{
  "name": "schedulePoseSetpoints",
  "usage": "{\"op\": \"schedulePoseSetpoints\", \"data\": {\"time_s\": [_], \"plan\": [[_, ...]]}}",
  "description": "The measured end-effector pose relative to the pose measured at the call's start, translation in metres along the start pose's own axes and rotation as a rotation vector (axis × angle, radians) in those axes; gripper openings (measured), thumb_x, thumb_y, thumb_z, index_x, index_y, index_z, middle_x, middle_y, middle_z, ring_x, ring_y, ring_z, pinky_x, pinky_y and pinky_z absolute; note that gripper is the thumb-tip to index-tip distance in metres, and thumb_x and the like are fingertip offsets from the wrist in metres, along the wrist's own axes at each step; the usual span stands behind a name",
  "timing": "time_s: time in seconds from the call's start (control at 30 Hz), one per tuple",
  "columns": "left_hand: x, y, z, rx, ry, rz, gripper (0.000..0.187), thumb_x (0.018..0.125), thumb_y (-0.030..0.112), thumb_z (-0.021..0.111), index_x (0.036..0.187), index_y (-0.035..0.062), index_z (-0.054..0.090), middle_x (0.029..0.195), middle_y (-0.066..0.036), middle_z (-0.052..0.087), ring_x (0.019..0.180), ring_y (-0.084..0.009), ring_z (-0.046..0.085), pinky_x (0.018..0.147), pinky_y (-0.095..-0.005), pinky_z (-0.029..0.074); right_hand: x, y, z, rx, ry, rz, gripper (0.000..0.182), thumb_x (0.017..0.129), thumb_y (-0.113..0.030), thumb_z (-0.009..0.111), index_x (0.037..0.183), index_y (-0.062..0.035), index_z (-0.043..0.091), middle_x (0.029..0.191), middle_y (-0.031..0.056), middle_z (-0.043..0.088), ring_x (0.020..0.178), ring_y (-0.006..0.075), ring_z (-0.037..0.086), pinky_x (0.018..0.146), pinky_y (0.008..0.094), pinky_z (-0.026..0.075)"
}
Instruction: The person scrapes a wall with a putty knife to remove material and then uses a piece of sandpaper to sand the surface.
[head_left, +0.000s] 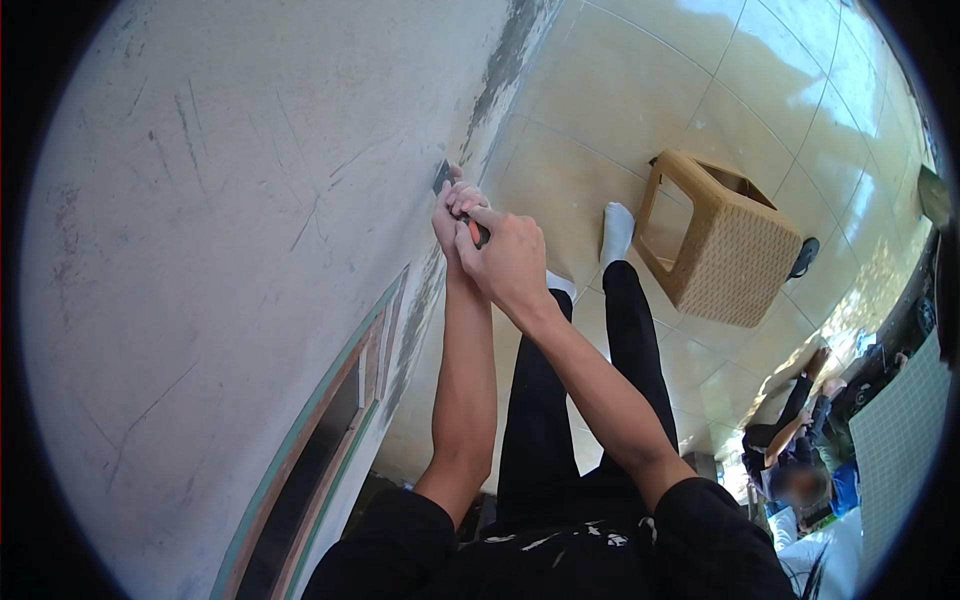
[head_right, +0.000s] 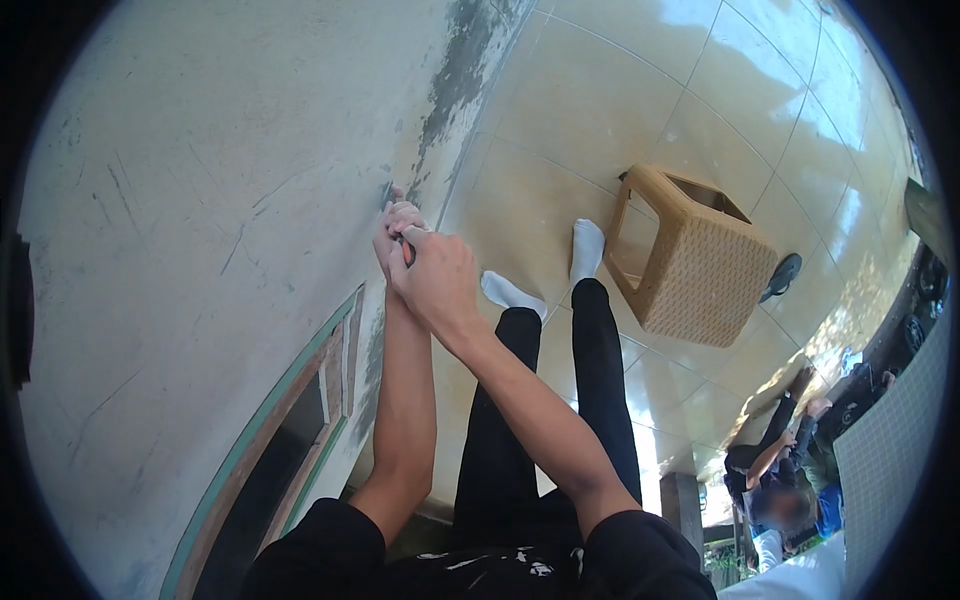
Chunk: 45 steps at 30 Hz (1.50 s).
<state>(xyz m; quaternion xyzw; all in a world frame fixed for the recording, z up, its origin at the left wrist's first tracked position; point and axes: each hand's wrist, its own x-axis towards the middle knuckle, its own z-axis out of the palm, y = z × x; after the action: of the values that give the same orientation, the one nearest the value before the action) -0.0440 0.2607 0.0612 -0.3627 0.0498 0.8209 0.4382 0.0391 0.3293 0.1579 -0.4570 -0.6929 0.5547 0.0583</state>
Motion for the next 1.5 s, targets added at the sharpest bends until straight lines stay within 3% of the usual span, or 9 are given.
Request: {"op": "schedulePoseSetpoints", "data": {"time_s": [0.33,0.7,0.83,1.17,1.23,1.3,1.37,1.43,1.5], "plan": [[-0.008,-0.027,0.013,0.562,0.148,0.222,0.025,0.098,0.020,0.035,0.111,0.0025,0.046,0.066,0.003,0.035,0.056,-0.0066,0.034,0.055,-0.0221,0.037,-0.007,0.013,-0.014,0.162,0.013,0.066,0.025,0.072,-0.019,0.060,0.083,0.0020,0.067,0.068,0.0228,0.061,0.063,0.0388,0.060,0.063,0.0415,0.049],[-0.015,-0.012,0.000,0.345,-0.033,0.154,0.023,0.097,0.020,0.040,0.112,0.0033,0.046,0.064,0.004,0.035,0.055,-0.0054,0.036,0.053,-0.0205,0.037,-0.016,0.017,-0.009,0.055,0.031,-0.131,0.018,0.072,-0.016,0.063,0.073,0.0018,0.064,0.056,0.0192,0.053,0.052,0.0347,0.055,0.054,0.0379,0.045],[0.034,0.005,-0.042,0.520,0.228,0.276,0.023,0.097,0.017,0.039,0.112,0.0009,0.046,0.064,0.004,0.035,0.055,-0.0044,0.036,0.053,-0.0198,0.037,0.022,0.058,0.025,-0.053,0.042,-0.088,0.019,0.071,-0.018,0.062,0.069,0.0007,0.062,0.056,0.0187,0.054,0.053,0.0365,0.055,0.055,0.0400,0.045],[0.011,0.023,-0.044,0.112,-0.044,-0.009,0.021,0.097,0.020,0.043,0.109,0.0035,0.047,0.065,0.003,0.040,0.055,-0.0060,0.041,0.055,-0.0214,0.042,0.001,0.052,0.040,-0.090,-0.004,-0.127,0.015,0.073,-0.017,0.061,0.076,-0.0028,0.066,0.061,0.0173,0.059,0.056,0.0357,0.058,0.056,0.0419,0.047],[0.032,0.027,-0.062,0.633,0.270,0.176,0.020,0.096,0.020,0.046,0.106,0.0030,0.048,0.069,0.002,0.045,0.059,-0.0087,0.046,0.058,-0.0226,0.044,0.017,0.075,0.051,-0.090,0.052,-0.140,0.017,0.074,-0.017,0.060,0.081,-0.0035,0.067,0.062,0.0160,0.059,0.056,0.0360,0.057,0.056,0.0435,0.046],[0.021,0.025,-0.062,0.297,0.201,-0.015,0.027,0.096,0.029,0.045,0.105,0.0037,0.049,0.073,0.000,0.050,0.064,-0.0102,0.049,0.061,-0.0234,0.046,0.011,0.081,0.045,-0.145,0.005,-0.149,0.023,0.075,-0.017,0.060,0.092,-0.0026,0.065,0.066,0.0154,0.060,0.058,0.0359,0.058,0.058,0.0439,0.047],[-0.012,-0.012,-0.025,1.272,0.776,0.266,0.041,0.094,0.044,0.044,0.101,0.0050,0.051,0.072,0.000,0.049,0.066,-0.0097,0.050,0.061,-0.0234,0.045,-0.004,0.073,0.028,-0.110,-0.058,-0.115,0.026,0.076,-0.017,0.060,0.094,0.0012,0.061,0.070,0.0172,0.061,0.061,0.0357,0.059,0.060,0.0425,0.048],[-0.017,0.038,-0.073,1.387,0.607,0.320,0.054,0.089,0.059,0.042,0.093,0.0057,0.053,0.072,-0.001,0.049,0.067,-0.0115,0.052,0.058,-0.0253,0.046,-0.022,0.076,0.024,-0.095,-0.052,-0.079,0.025,0.075,-0.016,0.060,0.092,0.0018,0.059,0.070,0.0192,0.060,0.065,0.0365,0.059,0.062,0.0429,0.048],[-0.041,0.078,-0.082,1.328,0.633,-0.179,0.060,0.087,0.061,0.043,0.098,0.0031,0.053,0.083,-0.008,0.054,0.071,-0.0152,0.058,0.057,-0.0289,0.048,-0.042,0.078,0.031,-0.067,-0.049,-0.041,0.024,0.075,-0.016,0.061,0.089,0.0025,0.057,0.071,0.0212,0.060,0.068,0.0372,0.060,0.064,0.0432,0.047]]}}
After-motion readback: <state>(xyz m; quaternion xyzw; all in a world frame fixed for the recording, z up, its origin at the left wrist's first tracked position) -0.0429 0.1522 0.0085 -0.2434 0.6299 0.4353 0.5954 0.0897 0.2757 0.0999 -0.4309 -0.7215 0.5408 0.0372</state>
